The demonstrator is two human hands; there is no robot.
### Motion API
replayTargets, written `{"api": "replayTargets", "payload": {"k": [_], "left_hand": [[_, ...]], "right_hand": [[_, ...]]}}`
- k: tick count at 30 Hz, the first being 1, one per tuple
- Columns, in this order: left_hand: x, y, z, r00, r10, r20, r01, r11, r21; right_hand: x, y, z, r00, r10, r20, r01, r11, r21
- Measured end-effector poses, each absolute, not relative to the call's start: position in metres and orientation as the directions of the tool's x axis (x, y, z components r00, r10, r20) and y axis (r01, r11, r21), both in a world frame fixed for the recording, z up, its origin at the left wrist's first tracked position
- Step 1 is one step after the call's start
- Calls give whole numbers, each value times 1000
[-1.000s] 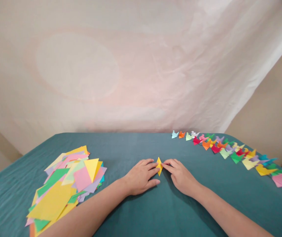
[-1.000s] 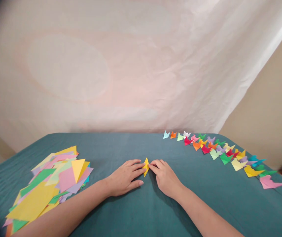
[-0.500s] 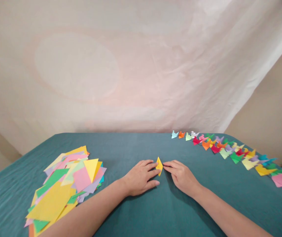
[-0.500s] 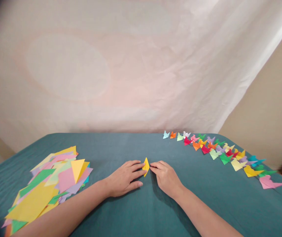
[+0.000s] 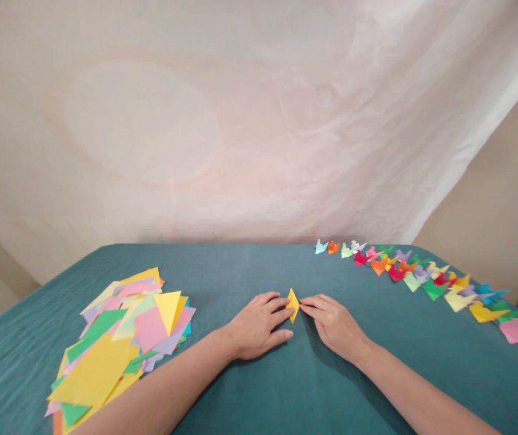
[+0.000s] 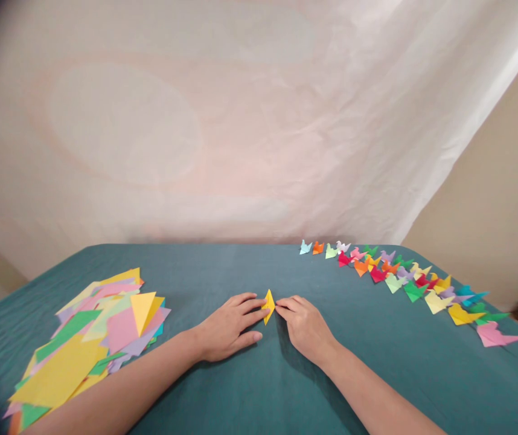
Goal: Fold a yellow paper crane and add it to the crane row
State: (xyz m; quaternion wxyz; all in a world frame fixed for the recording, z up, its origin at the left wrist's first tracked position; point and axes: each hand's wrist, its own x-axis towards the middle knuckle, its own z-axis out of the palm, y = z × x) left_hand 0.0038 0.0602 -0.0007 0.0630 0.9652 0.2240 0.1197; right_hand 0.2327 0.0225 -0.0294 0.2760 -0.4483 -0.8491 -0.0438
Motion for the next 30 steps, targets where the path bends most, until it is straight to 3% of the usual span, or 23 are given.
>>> {"api": "replayTargets", "payload": {"k": [14,23,30], "left_hand": [[4,61,-2,874,446,192,415,-891,181],[4,60,1,875,446,187,416,-891,182],[4,60,-2,874,439,208,403,-894,195]], "right_hand": [[232,23,-29,-471,721,508,780,609,-141],[230,21,-30,-539,698,472,801,597,33],[228,20,-29,-539,689,484,802,595,45]]}}
